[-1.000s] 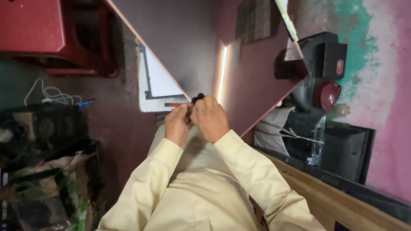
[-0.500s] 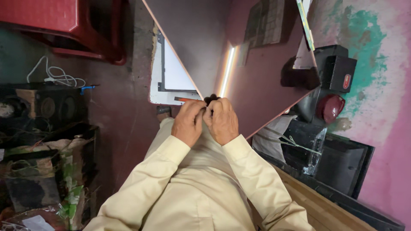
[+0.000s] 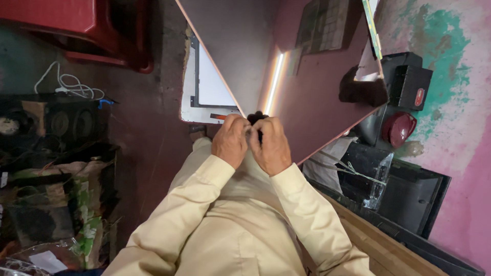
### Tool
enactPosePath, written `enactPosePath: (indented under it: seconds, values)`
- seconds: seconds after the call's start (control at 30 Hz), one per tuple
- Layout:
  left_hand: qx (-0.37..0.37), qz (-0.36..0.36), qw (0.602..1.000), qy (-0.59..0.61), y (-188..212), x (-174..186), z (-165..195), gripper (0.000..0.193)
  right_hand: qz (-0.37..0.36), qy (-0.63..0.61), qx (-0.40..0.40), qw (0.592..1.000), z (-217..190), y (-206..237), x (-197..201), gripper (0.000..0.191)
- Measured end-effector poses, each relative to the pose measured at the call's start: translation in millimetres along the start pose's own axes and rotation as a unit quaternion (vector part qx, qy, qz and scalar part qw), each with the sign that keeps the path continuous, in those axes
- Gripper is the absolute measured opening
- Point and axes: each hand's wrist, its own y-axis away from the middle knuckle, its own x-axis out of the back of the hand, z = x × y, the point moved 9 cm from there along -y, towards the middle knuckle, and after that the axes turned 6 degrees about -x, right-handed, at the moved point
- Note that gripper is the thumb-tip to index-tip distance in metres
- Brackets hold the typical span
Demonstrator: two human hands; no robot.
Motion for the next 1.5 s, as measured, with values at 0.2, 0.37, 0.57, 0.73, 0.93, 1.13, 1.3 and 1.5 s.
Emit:
enactPosePath:
  seconds: [0.2,0.37,0.57,0.73,0.93,1.13,1.3,1.5]
  values:
    - [0.110,0.024,0.993,0.030,12.7,-1.9,-11.4,0.005,0.043,0.016,0.001,0.999,-7.7,6.6,14.9,0.035]
    - [0.148,0.020,0.988,0.031,17.3,-1.7,-12.0,0.006,0.044,0.011,-0.014,0.999,-7.5,6.4,7.8,0.041]
    - [0.143,0.023,0.989,0.035,20.3,5.6,2.2,0.006,0.049,0.037,0.046,0.997,-12.6,8.9,6.1,0.032]
    - [0.134,0.024,0.988,0.074,22.4,11.6,7.1,0.010,0.062,-0.002,0.036,0.997,-4.6,15.0,6.3,0.026]
    - [0.072,-0.001,0.997,0.028,19.7,20.8,14.8,0.029,0.102,-0.024,0.040,0.994,-1.6,24.7,10.8,0.025]
    - [-0.046,-0.043,0.995,-0.079,13.3,3.1,23.2,0.033,0.103,-0.036,0.042,0.993,-1.5,30.6,14.6,0.025]
    - [-0.060,-0.039,0.995,-0.071,18.7,-3.5,22.4,0.028,0.108,-0.045,0.046,0.992,-4.7,33.5,22.5,0.026]
    - [-0.019,-0.055,0.998,-0.040,20.8,-8.4,18.2,0.023,0.107,-0.044,0.034,0.993,-7.8,33.3,28.1,0.026]
